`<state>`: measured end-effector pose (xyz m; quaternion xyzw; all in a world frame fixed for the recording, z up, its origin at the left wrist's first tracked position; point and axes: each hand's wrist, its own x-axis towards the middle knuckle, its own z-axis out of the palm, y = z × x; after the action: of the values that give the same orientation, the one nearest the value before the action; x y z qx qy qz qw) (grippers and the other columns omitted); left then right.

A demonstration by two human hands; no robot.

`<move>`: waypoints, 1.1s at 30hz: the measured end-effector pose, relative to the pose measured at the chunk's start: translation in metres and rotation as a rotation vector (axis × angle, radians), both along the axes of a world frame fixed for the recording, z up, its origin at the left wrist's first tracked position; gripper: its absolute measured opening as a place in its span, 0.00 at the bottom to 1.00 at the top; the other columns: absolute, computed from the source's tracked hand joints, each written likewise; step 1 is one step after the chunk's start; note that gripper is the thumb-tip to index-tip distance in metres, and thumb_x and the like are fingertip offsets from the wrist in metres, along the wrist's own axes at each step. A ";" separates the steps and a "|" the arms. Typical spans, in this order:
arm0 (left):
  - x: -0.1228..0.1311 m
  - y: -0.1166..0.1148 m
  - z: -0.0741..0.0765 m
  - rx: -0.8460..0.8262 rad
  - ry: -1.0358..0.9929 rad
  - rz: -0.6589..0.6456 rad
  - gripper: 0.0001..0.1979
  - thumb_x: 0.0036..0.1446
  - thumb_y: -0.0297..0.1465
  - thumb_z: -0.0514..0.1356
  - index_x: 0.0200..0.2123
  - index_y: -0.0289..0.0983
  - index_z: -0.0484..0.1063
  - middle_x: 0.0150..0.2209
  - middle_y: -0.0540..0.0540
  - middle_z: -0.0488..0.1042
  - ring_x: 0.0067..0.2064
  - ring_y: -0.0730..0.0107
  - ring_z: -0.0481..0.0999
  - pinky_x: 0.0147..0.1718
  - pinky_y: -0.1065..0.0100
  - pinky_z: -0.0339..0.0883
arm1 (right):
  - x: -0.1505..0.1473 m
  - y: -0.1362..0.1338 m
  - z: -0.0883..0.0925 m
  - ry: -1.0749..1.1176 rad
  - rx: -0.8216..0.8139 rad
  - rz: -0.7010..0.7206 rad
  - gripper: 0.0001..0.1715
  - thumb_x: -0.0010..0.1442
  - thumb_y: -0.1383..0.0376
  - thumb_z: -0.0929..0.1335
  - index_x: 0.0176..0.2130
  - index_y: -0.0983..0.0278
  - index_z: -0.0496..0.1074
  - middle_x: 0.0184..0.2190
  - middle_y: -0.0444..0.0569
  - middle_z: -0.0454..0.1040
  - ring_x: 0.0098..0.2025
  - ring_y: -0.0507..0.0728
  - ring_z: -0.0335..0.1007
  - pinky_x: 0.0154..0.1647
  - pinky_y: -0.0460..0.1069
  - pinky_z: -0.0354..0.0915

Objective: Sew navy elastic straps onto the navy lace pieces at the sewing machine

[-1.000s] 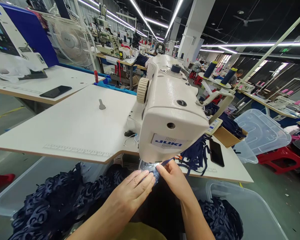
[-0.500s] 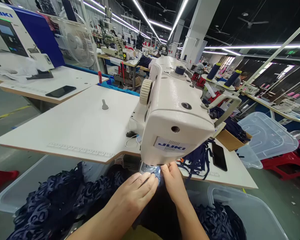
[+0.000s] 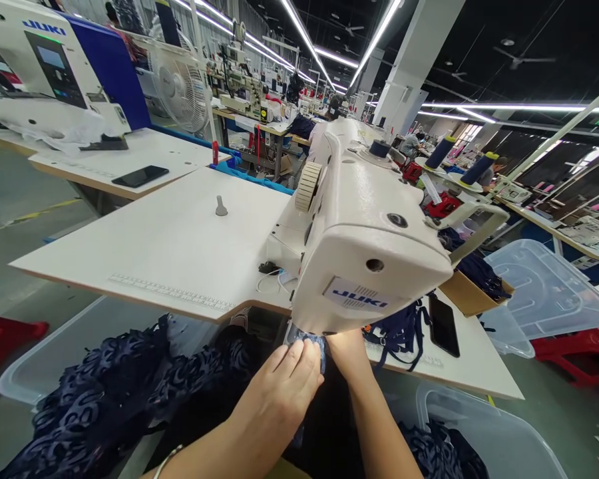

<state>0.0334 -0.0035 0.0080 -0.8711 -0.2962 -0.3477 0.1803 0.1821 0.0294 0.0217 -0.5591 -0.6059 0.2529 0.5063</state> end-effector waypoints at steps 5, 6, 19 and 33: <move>0.003 -0.003 -0.004 -0.024 0.024 0.017 0.13 0.65 0.25 0.50 0.47 0.27 0.71 0.43 0.41 0.77 0.45 0.62 0.74 0.46 0.61 0.61 | -0.001 0.001 0.002 0.084 -0.068 -0.006 0.21 0.54 0.66 0.64 0.48 0.65 0.74 0.39 0.52 0.79 0.48 0.62 0.72 0.53 0.55 0.65; 0.003 -0.003 -0.005 -0.021 0.019 0.018 0.13 0.65 0.25 0.50 0.47 0.27 0.71 0.43 0.41 0.77 0.45 0.61 0.74 0.46 0.61 0.61 | -0.001 0.001 0.002 0.085 -0.074 -0.010 0.22 0.54 0.66 0.64 0.48 0.64 0.74 0.39 0.53 0.79 0.49 0.62 0.71 0.53 0.56 0.64; 0.005 -0.003 -0.005 0.014 0.011 0.039 0.13 0.65 0.25 0.51 0.47 0.26 0.71 0.43 0.40 0.77 0.44 0.61 0.74 0.44 0.61 0.61 | 0.004 0.005 -0.008 0.048 -0.066 0.028 0.22 0.56 0.66 0.63 0.49 0.65 0.73 0.39 0.53 0.79 0.50 0.62 0.70 0.55 0.56 0.63; -0.003 -0.004 0.001 -0.007 -0.006 0.096 0.13 0.65 0.28 0.51 0.47 0.28 0.71 0.42 0.40 0.77 0.43 0.63 0.74 0.44 0.63 0.64 | 0.001 0.002 -0.002 0.053 -0.094 0.028 0.19 0.56 0.64 0.64 0.46 0.63 0.75 0.37 0.51 0.79 0.47 0.62 0.72 0.51 0.56 0.66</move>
<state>0.0307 -0.0078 0.0090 -0.8555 -0.3393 -0.3402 0.1928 0.1831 0.0318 0.0201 -0.5668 -0.5877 0.3027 0.4917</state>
